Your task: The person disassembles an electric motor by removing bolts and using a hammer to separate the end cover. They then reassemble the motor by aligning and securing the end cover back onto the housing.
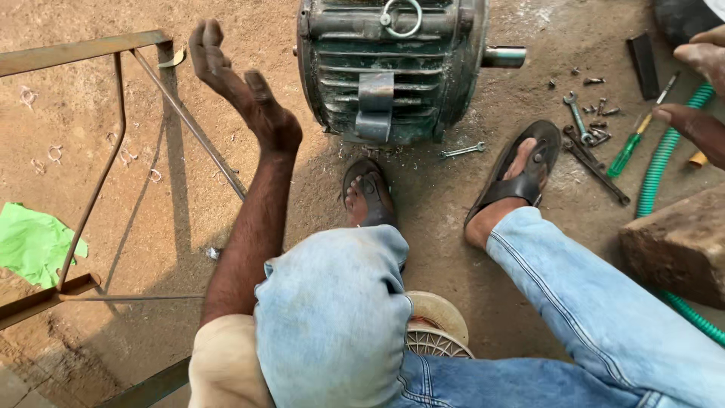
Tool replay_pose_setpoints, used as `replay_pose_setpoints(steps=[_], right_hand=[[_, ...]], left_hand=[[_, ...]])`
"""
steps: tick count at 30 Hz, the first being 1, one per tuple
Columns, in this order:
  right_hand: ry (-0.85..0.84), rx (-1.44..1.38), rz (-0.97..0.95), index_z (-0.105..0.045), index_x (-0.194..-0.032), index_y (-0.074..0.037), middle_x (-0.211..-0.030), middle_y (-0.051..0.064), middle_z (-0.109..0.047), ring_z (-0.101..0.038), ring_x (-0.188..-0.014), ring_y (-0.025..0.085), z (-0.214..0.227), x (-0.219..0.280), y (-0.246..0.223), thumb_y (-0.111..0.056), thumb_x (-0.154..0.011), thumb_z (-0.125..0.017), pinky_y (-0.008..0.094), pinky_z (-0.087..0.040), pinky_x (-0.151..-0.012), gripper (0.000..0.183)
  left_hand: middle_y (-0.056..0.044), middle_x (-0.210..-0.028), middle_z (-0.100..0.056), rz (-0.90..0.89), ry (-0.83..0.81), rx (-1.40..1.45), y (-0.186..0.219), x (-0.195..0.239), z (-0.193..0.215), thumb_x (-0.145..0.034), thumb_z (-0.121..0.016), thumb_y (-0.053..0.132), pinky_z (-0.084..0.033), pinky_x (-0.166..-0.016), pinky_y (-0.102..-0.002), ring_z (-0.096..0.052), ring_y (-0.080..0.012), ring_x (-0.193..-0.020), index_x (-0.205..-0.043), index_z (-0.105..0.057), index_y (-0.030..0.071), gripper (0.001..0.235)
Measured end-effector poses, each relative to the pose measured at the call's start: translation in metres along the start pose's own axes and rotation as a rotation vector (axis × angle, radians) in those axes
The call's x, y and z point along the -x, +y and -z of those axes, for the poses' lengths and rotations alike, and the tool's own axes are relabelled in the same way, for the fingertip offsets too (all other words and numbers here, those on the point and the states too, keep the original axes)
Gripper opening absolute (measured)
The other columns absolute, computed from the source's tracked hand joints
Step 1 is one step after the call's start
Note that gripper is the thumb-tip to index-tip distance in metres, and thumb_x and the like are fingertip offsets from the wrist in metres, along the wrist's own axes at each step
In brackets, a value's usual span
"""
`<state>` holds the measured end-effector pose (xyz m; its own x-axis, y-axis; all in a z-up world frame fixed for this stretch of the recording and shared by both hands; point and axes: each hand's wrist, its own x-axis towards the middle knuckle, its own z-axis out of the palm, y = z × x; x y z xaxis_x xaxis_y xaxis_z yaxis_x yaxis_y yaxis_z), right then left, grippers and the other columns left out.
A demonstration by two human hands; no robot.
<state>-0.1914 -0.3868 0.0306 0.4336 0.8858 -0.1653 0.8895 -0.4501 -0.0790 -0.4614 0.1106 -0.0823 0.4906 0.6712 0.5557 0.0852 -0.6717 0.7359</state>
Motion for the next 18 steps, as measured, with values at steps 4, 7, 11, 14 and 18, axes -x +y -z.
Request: replay_pose_setpoints(steps=[4, 7, 11, 14, 18], right_hand=[[-0.104, 0.038, -0.239, -0.063, -0.135, 0.004, -0.130, 0.027, -0.064, -0.065, -0.118, 0.040, 0.016, 0.104, 0.005, -0.030, -0.071, -0.084, 0.051, -0.056, -0.098, 0.075], [-0.177, 0.038, -0.443, -0.064, -0.135, 0.002, -0.130, 0.026, -0.065, -0.066, -0.117, 0.041, 0.009, 0.162, 0.008, -0.035, -0.075, -0.083, 0.051, -0.056, -0.098, 0.073], [-0.277, 0.038, -0.698, -0.066, -0.136, 0.000, -0.129, 0.025, -0.067, -0.067, -0.116, 0.041, 0.010, 0.213, 0.009, -0.041, -0.080, -0.081, 0.052, -0.057, -0.098, 0.071], [-0.311, 0.041, -0.792, -0.067, -0.137, -0.001, -0.129, 0.025, -0.068, -0.068, -0.116, 0.041, 0.018, 0.196, 0.014, -0.045, -0.084, -0.079, 0.053, -0.057, -0.097, 0.070], [-0.291, 0.022, -0.813, -0.068, -0.138, -0.003, -0.128, 0.024, -0.069, -0.068, -0.115, 0.042, 0.017, 0.195, 0.028, -0.052, -0.089, -0.077, 0.054, -0.057, -0.097, 0.070]], left_hand=[[-0.009, -0.154, -0.040, -0.043, 0.028, 0.093, 0.000, -0.036, 0.037, -0.112, -0.026, 0.061, -0.037, -0.124, -0.045, -0.045, -0.0241, -0.146, -0.155, -0.042, 0.016, 0.064], [-0.010, -0.142, -0.047, 0.057, 0.000, 0.132, 0.000, -0.066, 0.052, -0.109, -0.030, 0.055, -0.041, -0.117, -0.042, -0.047, -0.0239, -0.130, -0.143, -0.054, 0.014, 0.059], [-0.014, -0.167, -0.024, -0.176, -0.090, 0.058, 0.016, -0.088, 0.060, -0.120, -0.028, 0.049, -0.018, -0.132, -0.045, -0.019, -0.0275, -0.154, -0.162, -0.038, 0.011, 0.058], [-0.012, -0.174, -0.028, -0.197, -0.106, 0.054, 0.032, -0.094, 0.075, -0.121, -0.033, 0.045, -0.021, -0.137, -0.045, -0.023, -0.0258, -0.161, -0.168, -0.039, 0.015, 0.056], [-0.013, -0.169, -0.040, -0.170, -0.064, 0.215, 0.033, -0.100, 0.110, -0.120, -0.042, 0.042, -0.036, -0.132, -0.047, -0.038, -0.0266, -0.159, -0.160, -0.042, 0.012, 0.050]])
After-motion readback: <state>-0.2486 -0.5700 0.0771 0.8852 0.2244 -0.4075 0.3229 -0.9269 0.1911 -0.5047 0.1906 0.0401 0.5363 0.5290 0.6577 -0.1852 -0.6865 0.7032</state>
